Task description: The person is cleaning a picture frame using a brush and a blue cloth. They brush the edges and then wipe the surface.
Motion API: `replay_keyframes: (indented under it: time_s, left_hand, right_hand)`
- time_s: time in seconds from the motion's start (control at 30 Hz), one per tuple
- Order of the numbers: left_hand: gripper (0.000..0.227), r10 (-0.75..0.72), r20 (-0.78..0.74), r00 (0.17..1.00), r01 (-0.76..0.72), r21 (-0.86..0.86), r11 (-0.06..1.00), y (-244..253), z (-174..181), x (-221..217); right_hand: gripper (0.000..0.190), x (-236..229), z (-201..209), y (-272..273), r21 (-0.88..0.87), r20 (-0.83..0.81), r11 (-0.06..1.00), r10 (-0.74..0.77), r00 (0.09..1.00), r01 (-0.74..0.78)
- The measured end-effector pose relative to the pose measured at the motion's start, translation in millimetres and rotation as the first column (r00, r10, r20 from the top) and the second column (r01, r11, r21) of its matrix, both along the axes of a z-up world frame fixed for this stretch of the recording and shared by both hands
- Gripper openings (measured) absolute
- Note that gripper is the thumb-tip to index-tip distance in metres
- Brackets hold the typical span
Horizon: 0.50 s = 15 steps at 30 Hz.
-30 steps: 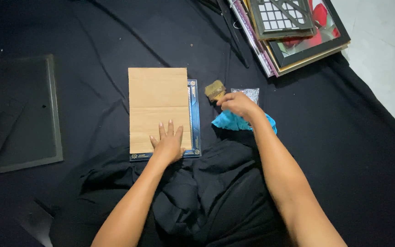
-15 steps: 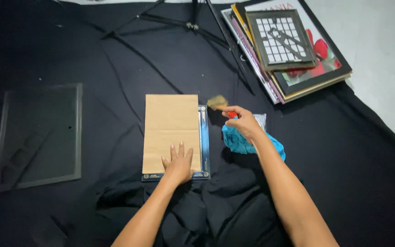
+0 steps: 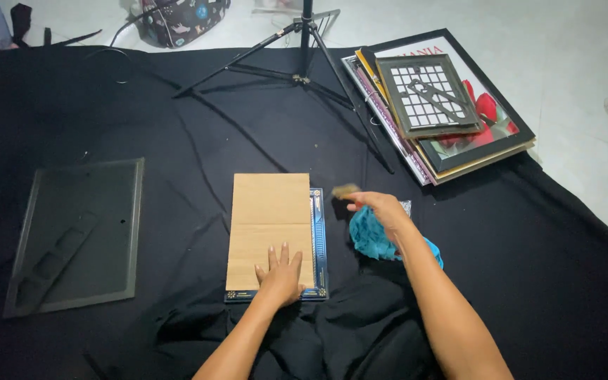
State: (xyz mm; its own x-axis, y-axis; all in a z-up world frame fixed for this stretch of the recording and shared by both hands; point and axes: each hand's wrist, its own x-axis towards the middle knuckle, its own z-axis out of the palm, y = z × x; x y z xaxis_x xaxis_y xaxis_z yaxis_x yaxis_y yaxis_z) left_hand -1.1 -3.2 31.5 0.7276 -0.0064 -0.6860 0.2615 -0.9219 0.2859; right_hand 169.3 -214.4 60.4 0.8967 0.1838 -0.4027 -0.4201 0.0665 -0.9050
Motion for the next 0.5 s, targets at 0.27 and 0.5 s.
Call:
replay_keyframes:
  time_s: [0.27,0.5]
  left_hand:
    - [0.082,-0.015,0.009,1.000,0.015,0.005,1.000,0.2,-3.2,1.3]
    - [0.082,-0.006,0.033,0.999,0.006,0.005,1.000,0.0,-7.3,1.6]
  right_hand:
    - [0.048,8.6,-7.3,2.5,0.036,0.276,0.998,-0.056,0.959,0.048]
    - [0.055,-2.2,11.9,0.1,-0.269,0.593,0.947,0.018,0.805,0.177]
